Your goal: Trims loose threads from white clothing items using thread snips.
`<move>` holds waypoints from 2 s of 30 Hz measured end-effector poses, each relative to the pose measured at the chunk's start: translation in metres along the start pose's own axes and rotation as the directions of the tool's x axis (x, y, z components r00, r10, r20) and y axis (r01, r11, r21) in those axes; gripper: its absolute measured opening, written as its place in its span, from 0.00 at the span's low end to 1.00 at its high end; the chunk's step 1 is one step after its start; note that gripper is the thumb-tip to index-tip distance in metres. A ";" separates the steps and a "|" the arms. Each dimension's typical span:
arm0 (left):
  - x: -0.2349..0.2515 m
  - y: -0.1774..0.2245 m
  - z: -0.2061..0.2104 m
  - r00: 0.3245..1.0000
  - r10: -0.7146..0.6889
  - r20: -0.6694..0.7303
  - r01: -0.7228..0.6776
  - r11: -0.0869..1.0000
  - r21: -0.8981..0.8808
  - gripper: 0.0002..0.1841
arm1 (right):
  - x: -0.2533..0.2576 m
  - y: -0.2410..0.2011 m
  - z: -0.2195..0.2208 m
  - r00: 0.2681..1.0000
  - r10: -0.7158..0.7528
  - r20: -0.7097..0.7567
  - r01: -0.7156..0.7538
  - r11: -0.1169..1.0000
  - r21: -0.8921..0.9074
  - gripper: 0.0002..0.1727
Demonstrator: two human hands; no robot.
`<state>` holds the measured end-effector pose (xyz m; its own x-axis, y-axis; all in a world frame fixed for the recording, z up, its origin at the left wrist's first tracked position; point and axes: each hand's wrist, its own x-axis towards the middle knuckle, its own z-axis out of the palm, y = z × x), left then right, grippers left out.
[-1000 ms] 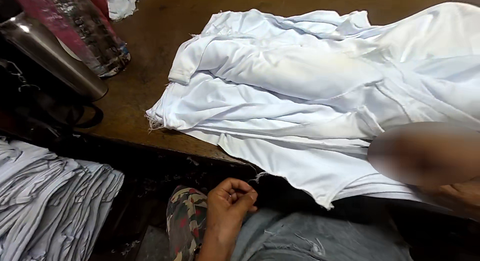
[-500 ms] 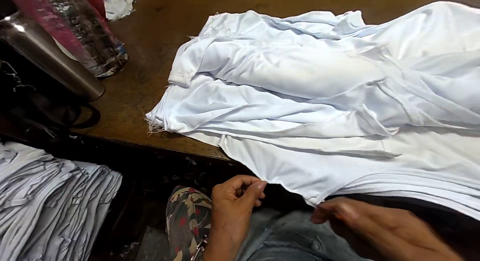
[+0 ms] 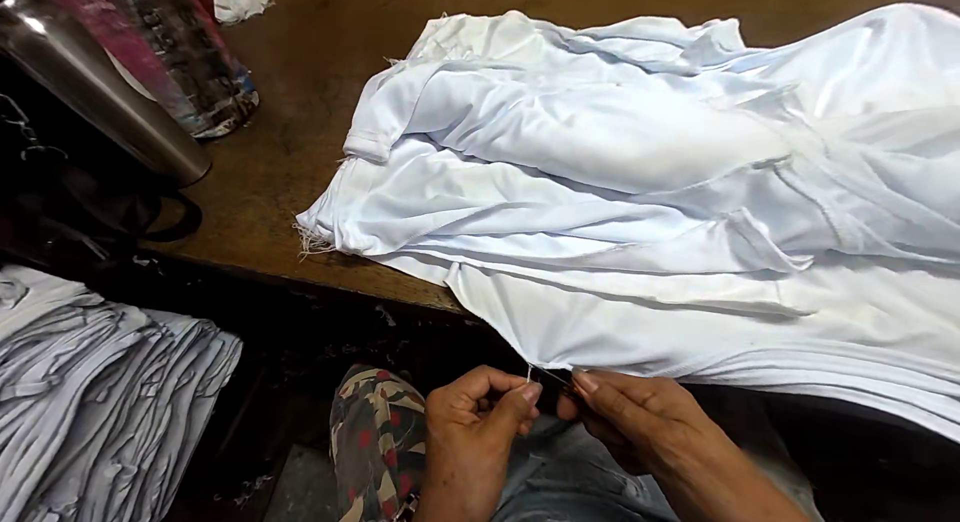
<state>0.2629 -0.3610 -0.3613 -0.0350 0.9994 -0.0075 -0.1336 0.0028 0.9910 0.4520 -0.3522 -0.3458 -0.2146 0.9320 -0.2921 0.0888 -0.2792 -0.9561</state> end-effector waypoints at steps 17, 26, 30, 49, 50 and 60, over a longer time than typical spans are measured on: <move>-0.010 -0.034 -0.022 0.906 -0.311 0.286 0.115 0.832 0.543 0.07 | -0.029 -0.013 -0.052 0.819 -0.555 0.144 0.435 0.438 -0.786 0.26; -0.001 -0.058 -0.009 0.794 -0.551 0.257 0.013 0.437 0.899 0.14 | 0.001 0.030 -0.052 0.569 -0.798 0.199 0.372 0.033 -0.928 0.13; 0.001 -0.053 -0.005 0.953 -0.183 0.243 -0.016 0.767 0.641 0.13 | -0.001 0.010 -0.060 0.650 -0.741 0.171 0.576 0.332 -0.747 0.13; 0.013 -0.014 0.075 0.692 -0.611 0.383 0.705 0.686 -0.179 0.06 | 0.004 -0.048 -0.102 0.802 -0.593 -0.071 0.392 0.612 -0.687 0.17; 0.011 -0.015 0.071 0.694 -0.605 0.391 0.700 0.695 -0.165 0.05 | -0.012 -0.038 -0.104 0.874 -0.486 -0.018 0.386 0.715 -0.583 0.19; -0.010 -0.020 0.048 0.687 -0.487 0.540 0.650 0.744 -0.156 0.06 | -0.058 0.030 -0.118 0.981 0.019 0.191 0.050 0.937 -0.347 0.23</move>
<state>0.3131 -0.3691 -0.3744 0.5757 0.7040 -0.4159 -0.2766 0.6463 0.7112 0.5817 -0.3873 -0.3548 -0.3945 0.8654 -0.3090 0.4100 -0.1352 -0.9020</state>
